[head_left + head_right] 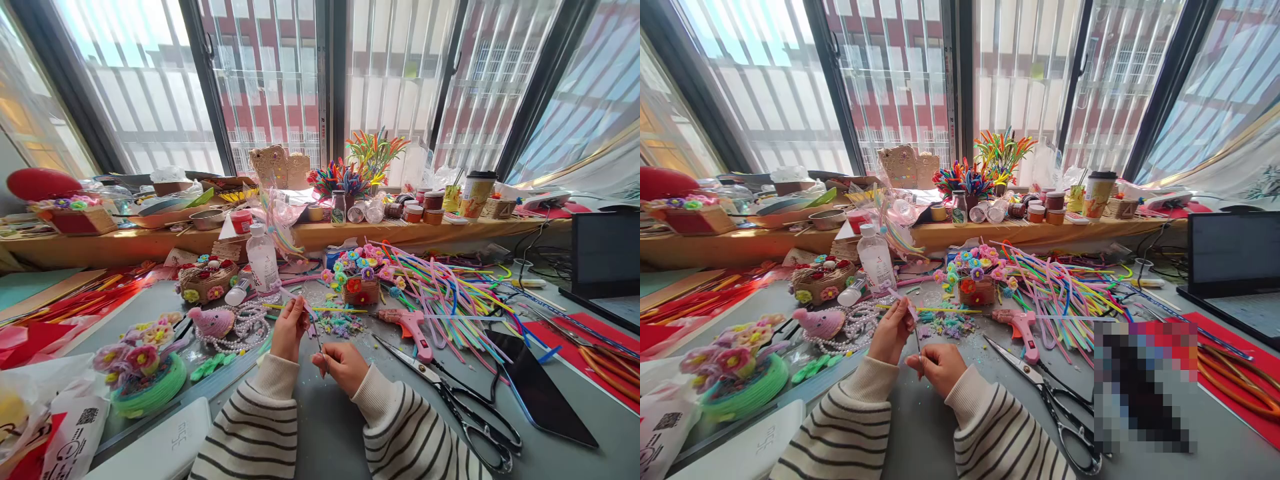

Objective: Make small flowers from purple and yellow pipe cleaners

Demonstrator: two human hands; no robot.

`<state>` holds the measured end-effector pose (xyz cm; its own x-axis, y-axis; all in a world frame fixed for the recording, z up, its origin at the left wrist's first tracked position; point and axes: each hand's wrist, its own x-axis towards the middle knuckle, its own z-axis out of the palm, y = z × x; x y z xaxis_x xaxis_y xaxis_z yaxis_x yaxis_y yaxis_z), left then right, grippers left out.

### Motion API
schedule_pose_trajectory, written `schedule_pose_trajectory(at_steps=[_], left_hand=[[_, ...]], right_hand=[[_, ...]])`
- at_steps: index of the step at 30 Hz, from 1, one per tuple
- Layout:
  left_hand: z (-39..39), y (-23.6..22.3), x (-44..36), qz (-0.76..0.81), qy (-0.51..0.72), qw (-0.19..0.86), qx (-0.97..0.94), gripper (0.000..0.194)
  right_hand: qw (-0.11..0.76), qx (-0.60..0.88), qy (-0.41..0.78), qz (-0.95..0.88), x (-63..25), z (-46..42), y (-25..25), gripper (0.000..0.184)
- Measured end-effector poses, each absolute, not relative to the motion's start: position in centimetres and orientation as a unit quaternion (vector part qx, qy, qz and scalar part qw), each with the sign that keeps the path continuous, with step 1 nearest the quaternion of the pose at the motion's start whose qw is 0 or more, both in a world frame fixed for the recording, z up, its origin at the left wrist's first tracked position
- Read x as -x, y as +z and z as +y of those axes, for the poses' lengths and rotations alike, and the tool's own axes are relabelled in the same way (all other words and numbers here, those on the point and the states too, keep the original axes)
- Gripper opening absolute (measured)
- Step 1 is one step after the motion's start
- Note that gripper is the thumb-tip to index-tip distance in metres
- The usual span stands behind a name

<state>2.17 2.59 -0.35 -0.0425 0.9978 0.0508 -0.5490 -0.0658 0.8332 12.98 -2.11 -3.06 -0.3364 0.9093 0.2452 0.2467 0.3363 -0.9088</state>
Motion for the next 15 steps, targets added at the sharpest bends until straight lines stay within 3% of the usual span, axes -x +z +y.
schedule_pose_trajectory(at_steps=[15], left_hand=[[2.62,-0.23,-2.28,0.342,0.642,0.595,-0.341,0.025]], right_hand=[[0.395,0.404,0.403,-0.720,-12.96,-2.20,-2.86,0.055]])
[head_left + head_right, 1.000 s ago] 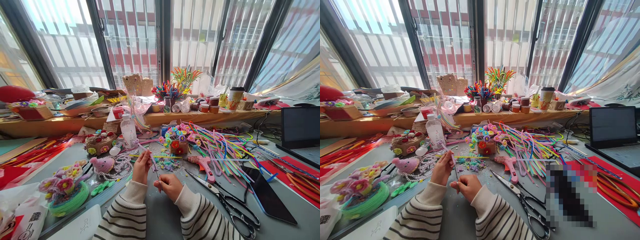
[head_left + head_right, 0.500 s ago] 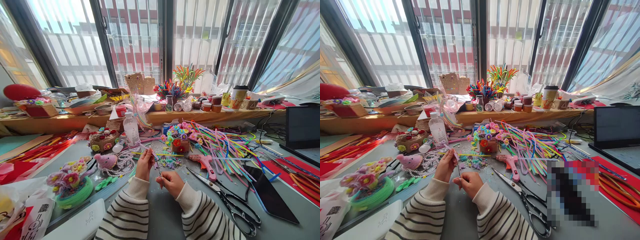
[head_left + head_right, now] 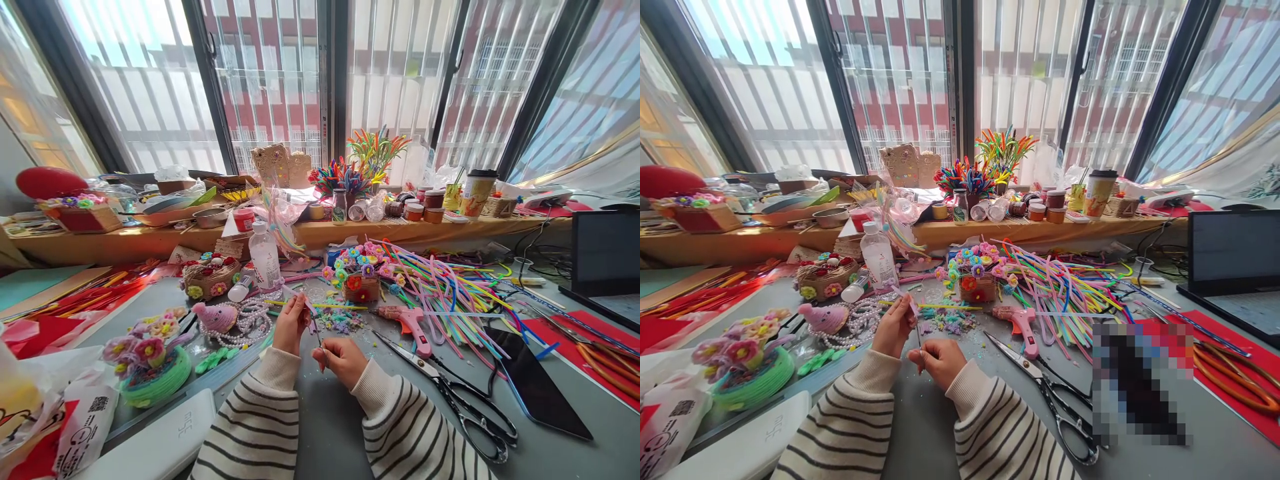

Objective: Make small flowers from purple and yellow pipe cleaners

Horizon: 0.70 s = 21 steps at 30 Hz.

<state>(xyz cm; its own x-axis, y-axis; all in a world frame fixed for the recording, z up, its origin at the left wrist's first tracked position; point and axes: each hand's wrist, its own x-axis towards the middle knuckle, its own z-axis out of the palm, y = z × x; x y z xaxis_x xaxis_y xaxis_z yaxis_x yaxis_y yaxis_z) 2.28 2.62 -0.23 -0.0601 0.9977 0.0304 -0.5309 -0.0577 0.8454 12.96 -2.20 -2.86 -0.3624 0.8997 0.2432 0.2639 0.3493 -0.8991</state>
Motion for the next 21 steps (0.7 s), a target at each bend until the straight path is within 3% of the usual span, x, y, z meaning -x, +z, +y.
schedule_pose_trajectory(at_steps=[21], left_hand=[[2.56,0.06,-2.46,0.377,0.621,0.599,-0.337,0.028]], right_hand=[[0.394,0.412,0.406,-0.714,-12.87,-1.79,-3.18,0.054]])
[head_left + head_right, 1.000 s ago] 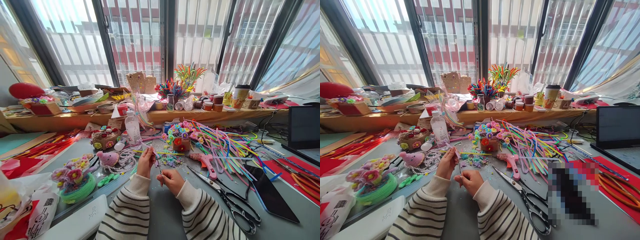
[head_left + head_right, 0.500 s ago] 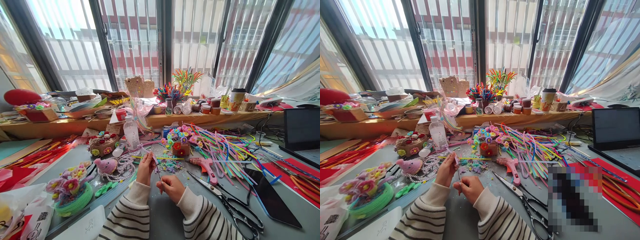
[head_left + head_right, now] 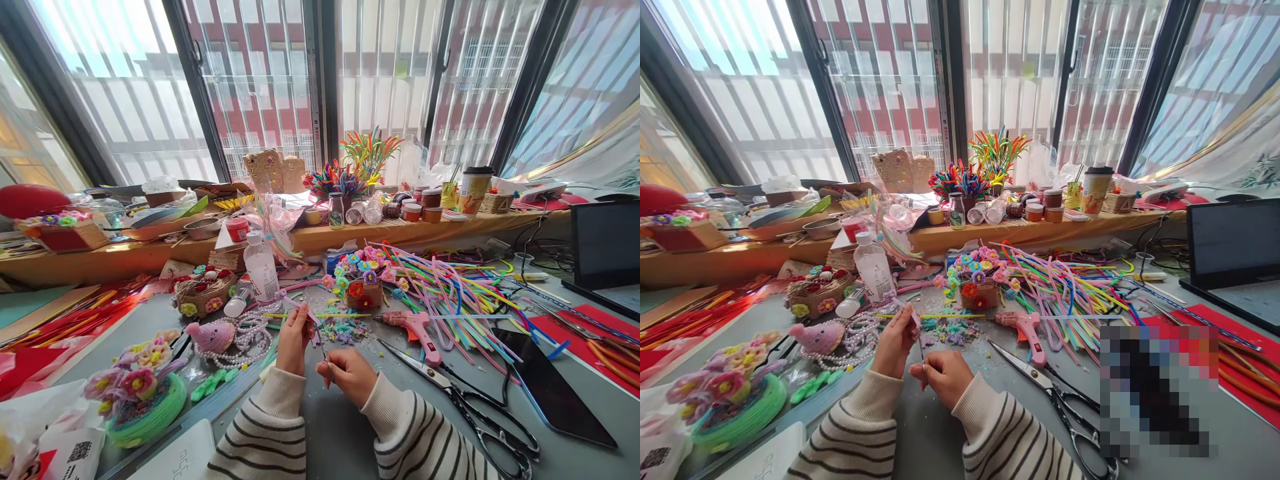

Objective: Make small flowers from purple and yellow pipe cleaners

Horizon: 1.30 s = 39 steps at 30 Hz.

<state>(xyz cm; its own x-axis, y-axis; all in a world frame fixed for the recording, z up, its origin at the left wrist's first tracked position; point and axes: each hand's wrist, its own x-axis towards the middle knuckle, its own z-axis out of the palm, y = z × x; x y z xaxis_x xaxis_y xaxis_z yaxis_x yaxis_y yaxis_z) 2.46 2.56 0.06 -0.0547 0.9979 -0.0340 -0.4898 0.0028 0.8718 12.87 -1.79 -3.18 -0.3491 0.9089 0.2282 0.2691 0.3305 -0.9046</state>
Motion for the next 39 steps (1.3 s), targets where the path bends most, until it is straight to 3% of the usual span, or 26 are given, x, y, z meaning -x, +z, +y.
schedule_pose_trajectory(at_steps=[39], left_hand=[[2.43,-0.13,-1.98,0.368,0.617,0.609,-0.337,0.028]], right_hand=[[0.387,0.415,0.410,-0.714,-12.91,-2.02,-3.23,0.056]])
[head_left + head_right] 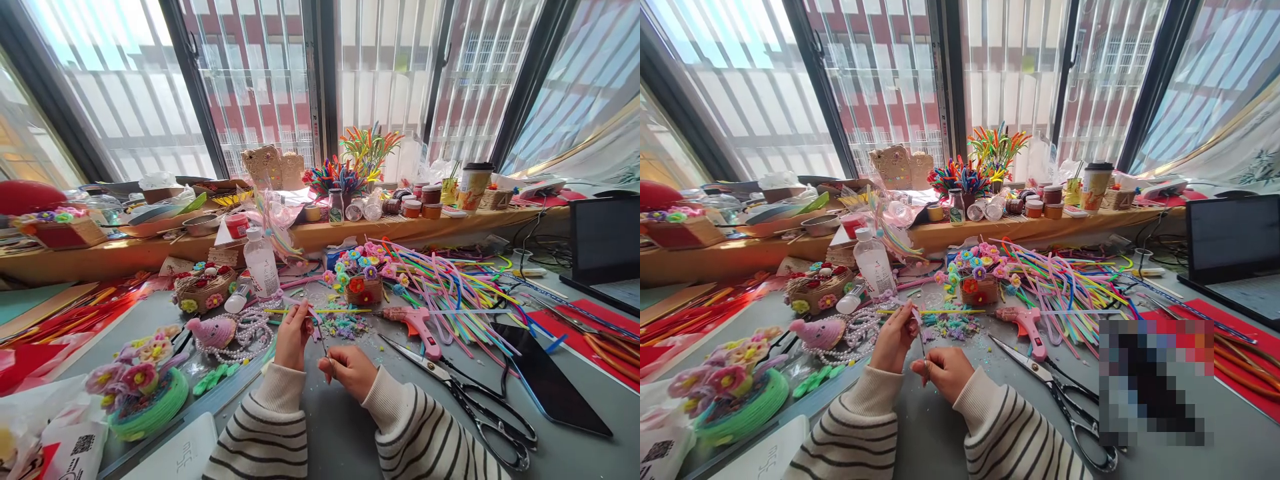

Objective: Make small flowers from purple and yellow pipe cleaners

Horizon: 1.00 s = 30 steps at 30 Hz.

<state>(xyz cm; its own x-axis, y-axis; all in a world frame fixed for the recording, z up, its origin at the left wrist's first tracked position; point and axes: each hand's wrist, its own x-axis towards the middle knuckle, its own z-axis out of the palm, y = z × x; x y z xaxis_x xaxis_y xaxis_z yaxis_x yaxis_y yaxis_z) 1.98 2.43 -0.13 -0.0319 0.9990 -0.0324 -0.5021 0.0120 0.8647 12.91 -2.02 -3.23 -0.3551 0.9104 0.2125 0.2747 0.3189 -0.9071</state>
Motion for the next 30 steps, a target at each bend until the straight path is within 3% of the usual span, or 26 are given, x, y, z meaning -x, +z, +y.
schedule_pose_trajectory(at_steps=[18,30], left_hand=[[2.59,-0.02,-1.96,0.376,0.631,0.594,-0.328,0.023],[2.64,-0.10,-1.72,0.424,0.632,0.556,-0.333,0.030]], right_hand=[[0.391,0.421,0.415,-0.706,-12.99,-2.05,-3.17,0.055],[0.422,0.482,0.369,-0.673,-13.50,-1.60,-3.04,0.057]])
